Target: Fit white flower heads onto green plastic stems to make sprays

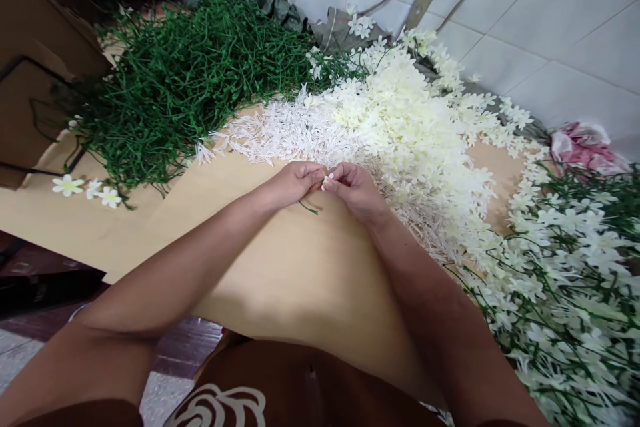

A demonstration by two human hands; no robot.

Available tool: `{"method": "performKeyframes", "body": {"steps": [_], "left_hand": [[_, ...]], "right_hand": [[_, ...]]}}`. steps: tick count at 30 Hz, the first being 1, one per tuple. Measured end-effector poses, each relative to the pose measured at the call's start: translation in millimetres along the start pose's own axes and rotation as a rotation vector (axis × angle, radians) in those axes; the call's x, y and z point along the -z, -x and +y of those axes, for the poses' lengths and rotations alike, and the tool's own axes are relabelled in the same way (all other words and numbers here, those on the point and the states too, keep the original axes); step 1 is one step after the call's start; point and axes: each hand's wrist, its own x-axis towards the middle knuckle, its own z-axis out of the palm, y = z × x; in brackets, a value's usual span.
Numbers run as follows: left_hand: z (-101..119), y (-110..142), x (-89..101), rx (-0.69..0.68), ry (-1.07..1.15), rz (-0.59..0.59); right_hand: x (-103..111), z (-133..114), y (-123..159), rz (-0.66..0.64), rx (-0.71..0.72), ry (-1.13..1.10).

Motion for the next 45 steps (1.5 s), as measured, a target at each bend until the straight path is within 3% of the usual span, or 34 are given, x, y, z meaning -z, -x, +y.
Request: {"method": "performKeyframes", "body": {"steps": [8, 19, 25, 31, 40, 45], "left_hand": [[1, -2, 1.0, 0.018, 0.043, 0.019], [-2, -2, -4.3, -0.004, 0.020, 0.081], [0, 0, -2.4, -0.005, 0.106, 0.057], [-2, 1, 3.3, 0.007, 0.022, 0.007], [3, 5, 3.0, 0.001, 0.035, 0.011], [0, 2, 3.3, 0.001, -0.004, 0.030]], "right_hand": [[-4, 0, 1, 0.071, -0.016, -0.062], [-5, 0, -5, 0.054, -0.058, -0.053], [-5, -4, -3, 0.075, -0.070, -0.052], [9, -17, 5, 0.139, -0.088, -0.063], [17, -15, 6, 0.087, -0.127, -0.186], [11, -18, 8, 0.055, -0.109, -0.115]]}}
